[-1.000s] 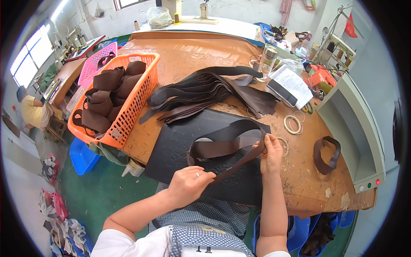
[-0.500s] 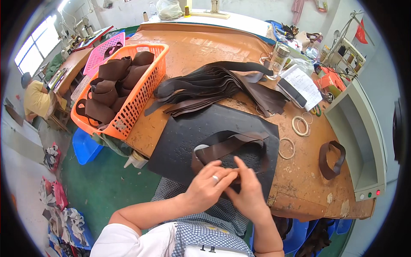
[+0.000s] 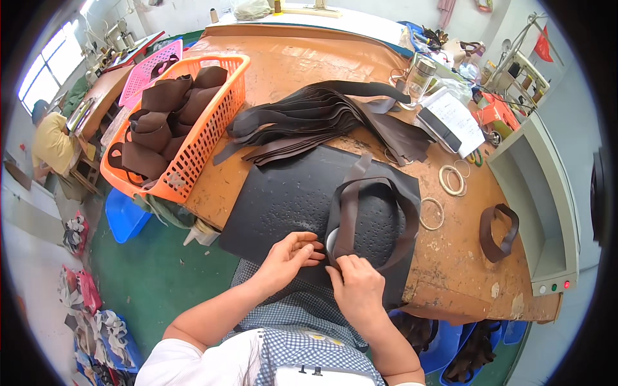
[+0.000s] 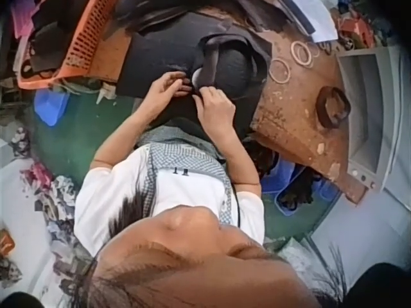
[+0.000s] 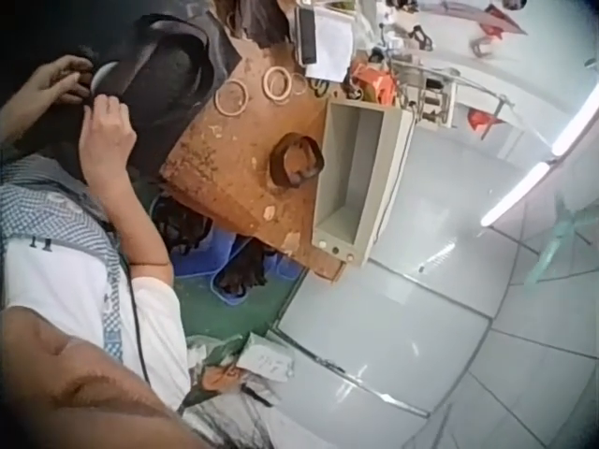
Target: Manually assembling and inspecting leather shoe upper components at a factory workbench.
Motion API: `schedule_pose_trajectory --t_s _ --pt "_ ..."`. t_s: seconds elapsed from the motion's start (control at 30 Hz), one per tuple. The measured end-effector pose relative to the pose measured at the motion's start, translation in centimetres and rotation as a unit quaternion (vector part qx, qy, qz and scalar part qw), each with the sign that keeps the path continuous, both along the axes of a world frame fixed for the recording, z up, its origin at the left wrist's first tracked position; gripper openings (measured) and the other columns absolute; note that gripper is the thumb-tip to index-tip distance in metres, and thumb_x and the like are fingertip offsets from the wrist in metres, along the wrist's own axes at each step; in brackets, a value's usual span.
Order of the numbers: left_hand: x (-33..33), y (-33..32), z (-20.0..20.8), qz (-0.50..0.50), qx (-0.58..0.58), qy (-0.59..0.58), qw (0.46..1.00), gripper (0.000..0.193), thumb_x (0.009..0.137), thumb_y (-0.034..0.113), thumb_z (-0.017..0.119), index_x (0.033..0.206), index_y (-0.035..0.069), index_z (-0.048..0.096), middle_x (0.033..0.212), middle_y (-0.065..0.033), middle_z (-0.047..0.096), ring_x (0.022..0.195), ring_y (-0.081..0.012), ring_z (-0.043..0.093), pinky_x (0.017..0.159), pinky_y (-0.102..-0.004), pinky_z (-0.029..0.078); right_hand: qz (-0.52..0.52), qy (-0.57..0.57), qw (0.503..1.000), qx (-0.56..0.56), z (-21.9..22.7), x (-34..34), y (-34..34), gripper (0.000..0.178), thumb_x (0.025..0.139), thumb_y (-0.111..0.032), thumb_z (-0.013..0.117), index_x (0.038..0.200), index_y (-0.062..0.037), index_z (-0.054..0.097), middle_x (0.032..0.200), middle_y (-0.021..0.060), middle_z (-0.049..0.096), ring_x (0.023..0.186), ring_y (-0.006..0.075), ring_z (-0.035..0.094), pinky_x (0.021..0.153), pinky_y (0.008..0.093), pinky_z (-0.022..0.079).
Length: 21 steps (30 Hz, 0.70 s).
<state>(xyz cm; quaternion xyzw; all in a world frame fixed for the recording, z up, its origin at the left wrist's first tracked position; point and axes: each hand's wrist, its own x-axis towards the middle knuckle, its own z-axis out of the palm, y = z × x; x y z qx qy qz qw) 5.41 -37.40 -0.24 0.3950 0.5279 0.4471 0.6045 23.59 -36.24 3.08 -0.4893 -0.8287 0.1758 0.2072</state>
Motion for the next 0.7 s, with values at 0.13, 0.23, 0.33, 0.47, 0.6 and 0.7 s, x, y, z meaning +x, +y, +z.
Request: schedule_pose_trajectory --t_s 0.13,0.23,0.33,0.47,0.6,0.7 --pt "-0.9 0.0 0.1 -0.018 -0.046 -0.139 0.989 0.032 0.106 0.015 0.039 0.132 -0.003 0.046 0.128 -0.0179 0.056 0.117 -0.0237 0.059 0.103 -0.0363 0.049 0.038 0.161 0.984 0.063 0.4 0.5 1.5 0.015 0.074 -0.003 0.076 0.084 0.0011 0.064 0.083 0.0127 0.064 0.074 0.0271 0.064 0.064 0.0346 0.05" --pt "-1.8 0.3 -0.6 -0.036 -0.049 -0.229 0.971 0.031 0.103 0.013 0.043 0.13 -0.001 0.051 0.134 -0.0165 0.054 0.122 -0.0237 0.056 0.107 -0.0382 0.044 0.064 0.271 0.959 -0.059 1.5 0.6 1.7 0.016 0.077 -0.001 0.076 0.086 0.0027 0.064 0.084 0.01 0.066 0.076 0.0191 0.067 0.066 0.0305 0.052" --pt "-2.0 1.2 0.2 -0.05 0.008 -0.275 0.96 0.034 0.099 0.013 0.052 0.131 0.001 0.054 0.138 -0.0127 0.053 0.133 -0.0238 0.047 0.111 -0.0415 0.039 0.096 0.351 0.913 -0.185 0.4 0.9 1.8 0.014 0.082 -0.001 0.075 0.089 0.0051 0.064 0.086 0.0075 0.067 0.08 0.0125 0.067 0.069 0.0254 0.054" --pt "-1.7 2.4 -0.8 -0.069 0.028 -0.303 0.95 0.036 0.098 0.015 0.054 0.132 0.001 0.053 0.137 -0.0134 0.054 0.136 -0.025 0.044 0.113 -0.0416 0.038 0.087 0.41 0.867 -0.269 -1.0 0.7 1.6 0.014 0.085 0.0 0.073 0.093 0.0072 0.064 0.09 0.0075 0.068 0.082 0.0115 0.067 0.072 0.0239 0.056" --pt "-0.2 3.5 -0.4 -0.037 0.065 -0.401 0.913 0.04 0.099 0.022 0.058 0.134 0.003 0.053 0.125 -0.01 0.061 0.117 -0.019 0.059 0.102 -0.0353 0.047 0.078 0.489 0.794 -0.352 -1.8 0.2 1.3 0.015 0.085 0.001 0.072 0.096 0.0076 0.063 0.091 0.009 0.068 0.082 0.0143 0.068 0.074 0.0252 0.058" --pt "-1.2 3.8 -1.5 -0.037 0.044 -0.393 0.918 0.045 0.099 0.027 0.059 0.135 0.002 0.051 0.127 -0.0132 0.059 0.119 -0.022 0.058 0.099 -0.0356 0.05 0.096 0.475 0.82 -0.306 -1.9 -0.3 1.3 0.015 0.084 0.002 0.072 0.095 0.0071 0.063 0.093 0.0101 0.068 0.083 0.0152 0.068 0.077 0.0266 0.058"
